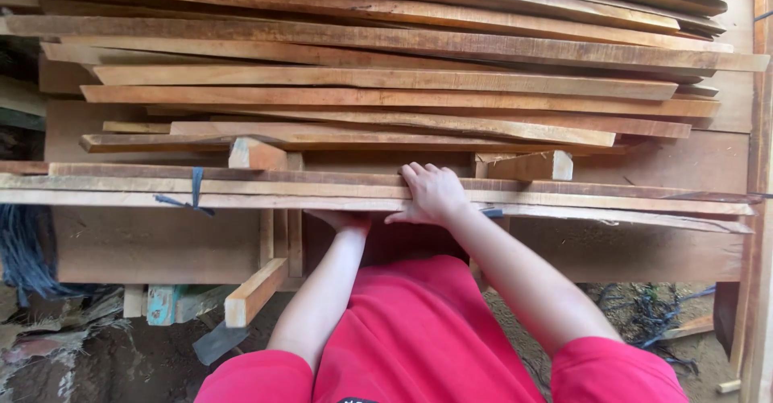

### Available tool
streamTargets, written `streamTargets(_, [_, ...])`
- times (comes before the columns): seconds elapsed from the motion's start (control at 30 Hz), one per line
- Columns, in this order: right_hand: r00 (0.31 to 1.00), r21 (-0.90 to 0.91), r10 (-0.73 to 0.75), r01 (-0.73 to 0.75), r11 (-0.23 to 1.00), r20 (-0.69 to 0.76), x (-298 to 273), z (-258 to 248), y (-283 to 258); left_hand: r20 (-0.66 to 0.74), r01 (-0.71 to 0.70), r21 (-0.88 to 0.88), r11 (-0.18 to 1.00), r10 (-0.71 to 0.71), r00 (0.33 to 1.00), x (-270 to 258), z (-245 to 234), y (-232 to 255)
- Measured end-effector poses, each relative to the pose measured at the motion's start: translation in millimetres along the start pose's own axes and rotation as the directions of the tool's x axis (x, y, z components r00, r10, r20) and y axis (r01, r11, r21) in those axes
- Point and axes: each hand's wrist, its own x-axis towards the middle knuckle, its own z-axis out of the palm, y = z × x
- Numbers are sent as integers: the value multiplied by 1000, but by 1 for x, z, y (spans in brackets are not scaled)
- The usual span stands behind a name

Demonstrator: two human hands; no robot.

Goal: Organizing and stacking wooden planks on a workbench.

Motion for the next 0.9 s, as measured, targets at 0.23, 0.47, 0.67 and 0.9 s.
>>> streamTargets(0.23, [993, 5, 35, -36, 999, 113, 1, 25, 6, -40, -18, -60, 998, 15, 999, -35, -34, 18])
streamTargets(0.47, [872, 191, 102, -216, 958, 478, 10, 4, -3, -58, 38, -66, 997, -42, 997, -1, -64, 31])
streamTargets(0.67, [819, 261, 121, -314, 913, 561, 45, 12, 7, 192, 129, 41, 991, -135, 972, 130, -120, 3])
streamTargets(0.9, [747, 234, 137, -369, 899, 650, 48, 11, 4, 167, 1, 29, 1000, -6, 986, 63, -93, 14])
